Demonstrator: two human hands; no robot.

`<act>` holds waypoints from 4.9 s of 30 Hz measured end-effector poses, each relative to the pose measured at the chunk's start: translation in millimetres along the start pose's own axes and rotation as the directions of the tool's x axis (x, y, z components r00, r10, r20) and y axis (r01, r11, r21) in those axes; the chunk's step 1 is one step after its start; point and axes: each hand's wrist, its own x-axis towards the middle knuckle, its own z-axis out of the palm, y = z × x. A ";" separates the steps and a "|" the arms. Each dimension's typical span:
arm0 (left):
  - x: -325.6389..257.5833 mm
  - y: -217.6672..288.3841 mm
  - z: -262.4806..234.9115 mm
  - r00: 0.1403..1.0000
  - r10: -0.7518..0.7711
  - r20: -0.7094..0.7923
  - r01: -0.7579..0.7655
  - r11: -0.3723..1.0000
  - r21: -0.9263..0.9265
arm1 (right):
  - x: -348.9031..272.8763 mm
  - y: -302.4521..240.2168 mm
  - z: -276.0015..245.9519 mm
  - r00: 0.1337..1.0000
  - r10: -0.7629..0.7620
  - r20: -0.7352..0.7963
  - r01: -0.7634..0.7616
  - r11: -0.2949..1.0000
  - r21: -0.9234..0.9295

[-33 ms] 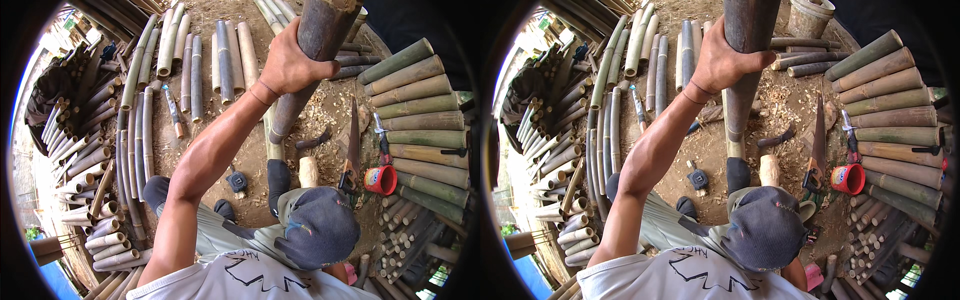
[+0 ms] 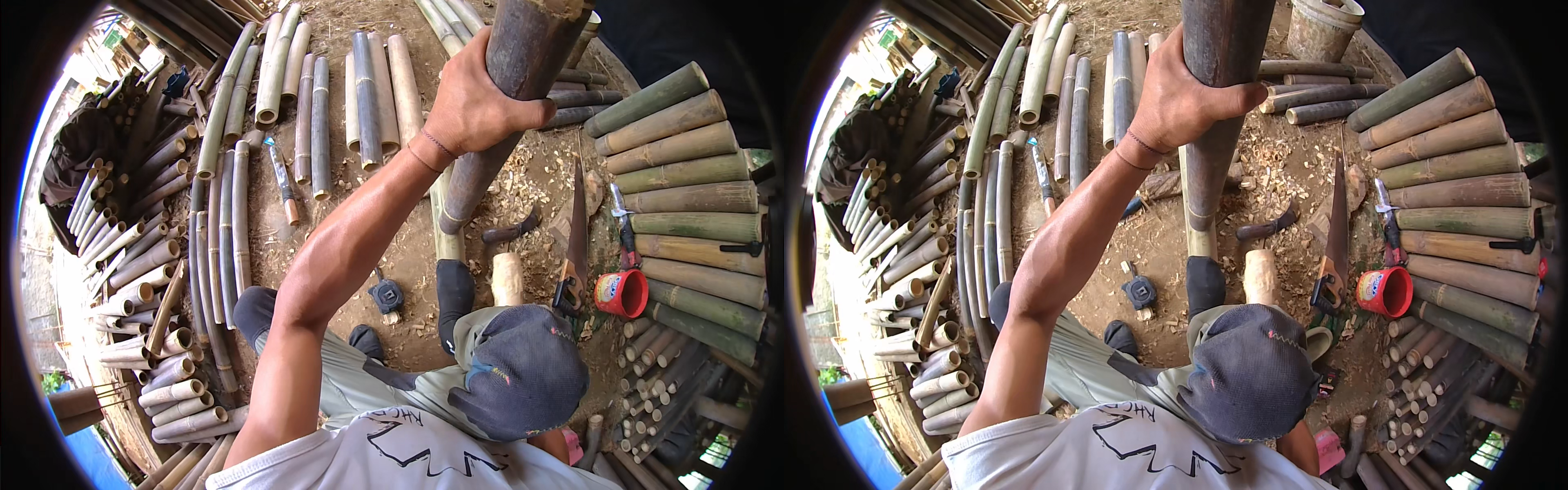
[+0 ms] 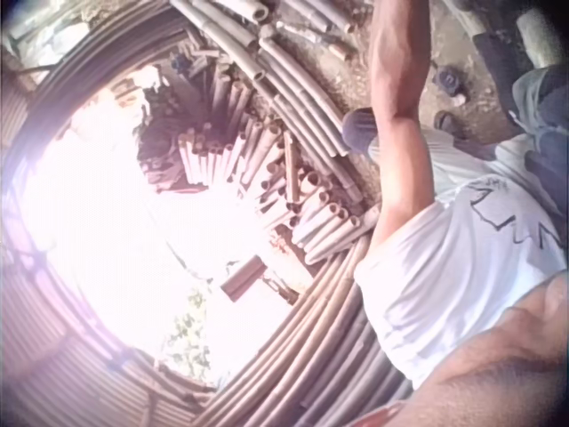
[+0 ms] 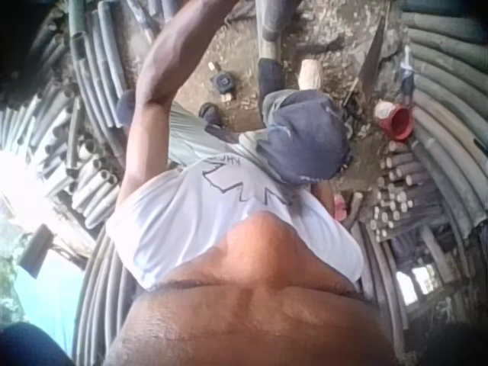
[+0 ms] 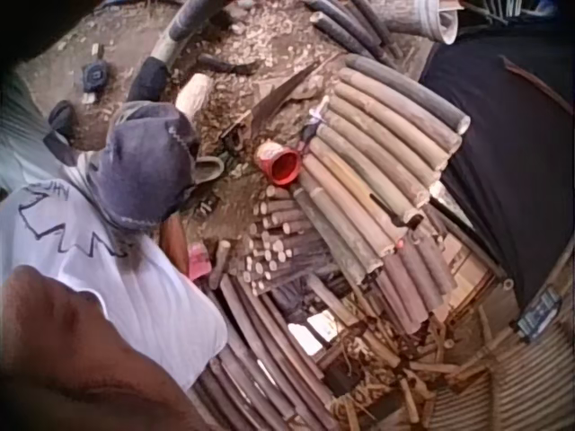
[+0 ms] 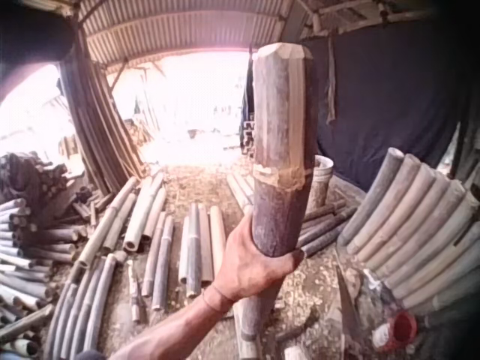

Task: The person sits on the ground and uses a chisel and a wooden mallet to carve a hole into a bamboo pole. They repeatedly strike the chisel to remove material, then inspect the hole by inserting a smaller bamboo piece to check the fit.

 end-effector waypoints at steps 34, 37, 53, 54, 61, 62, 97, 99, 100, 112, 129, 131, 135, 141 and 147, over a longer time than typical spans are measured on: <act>-114.2 -347.9 -193.1 0.540 -0.543 -0.643 0.841 0.376 0.388 | 380.6 -292.2 -12.6 0.845 0.498 -0.195 -0.353 0.794 0.496; -80.5 -316.9 -144.3 0.715 -0.453 -0.533 0.675 0.648 0.354 | 364.8 -243.2 -71.0 0.913 0.401 -0.080 -0.184 0.577 0.796; -246.9 -174.8 158.5 0.049 -0.809 0.586 0.151 -0.574 -0.805 | 287.8 -436.1 -100.3 0.385 -0.358 0.851 0.921 0.096 -0.376; -243.7 -178.0 160.1 0.012 -0.812 0.584 0.133 -0.578 -0.805 | 292.8 -442.8 -99.2 0.347 -0.395 0.851 0.930 0.032 -0.365; -240.9 -174.3 144.7 -0.141 -0.827 0.544 0.212 -0.562 -0.800 | 303.2 -447.5 -91.2 0.290 -0.197 0.937 0.894 0.406 -0.191; -244.3 -174.2 140.5 -0.169 -0.821 0.545 0.271 -0.570 -0.776 | 299.4 -445.8 -89.9 0.330 -0.161 0.930 0.852 0.476 -0.220; -194.9 -212.2 103.7 -0.201 -0.895 0.397 0.599 -0.433 -0.674 | 310.2 -491.6 -82.7 0.508 -0.176 0.843 0.743 0.584 -0.326; -196.4 -208.0 100.0 -0.155 -0.884 0.442 0.448 -0.461 -0.766 | 315.5 -504.9 -80.0 0.411 -0.241 0.879 0.824 0.511 -0.246; -198.6 -206.3 99.5 -0.134 -0.894 0.427 0.369 -0.445 -0.816 | 317.2 -508.2 -77.2 0.376 -0.272 0.886 0.859 0.462 -0.222; -221.0 -187.8 80.7 0.077 -0.798 0.598 0.247 -0.566 -0.787 | 336.9 -521.1 -43.3 0.210 -0.207 0.956 0.976 0.096 -0.194; -237.0 -168.5 -34.2 0.121 -0.986 0.117 0.793 0.166 0.587 | 236.4 -447.5 37.1 0.569 0.100 0.816 -0.632 0.689 0.356; -199.0 -177.2 -46.9 0.110 -0.977 0.184 0.672 0.210 0.711 | 238.5 -450.8 33.3 0.571 0.000 0.821 -0.697 0.527 0.486; -131.8 -199.0 -44.8 0.083 -0.926 0.369 0.347 0.374 0.860 | 242.5 -458.4 20.7 0.617 -0.079 0.783 -0.763 0.187 0.619; -43.4 -217.7 14.0 -0.078 -0.796 0.600 -0.077 0.605 0.792 | 247.4 -429.3 16.4 0.688 -0.177 0.703 -0.714 -0.334 0.615; -25.5 -209.1 62.1 -0.199 -0.617 0.761 -0.334 0.773 0.540 | 236.1 -441.5 -4.2 0.685 -0.025 0.728 -0.683 -0.372 0.629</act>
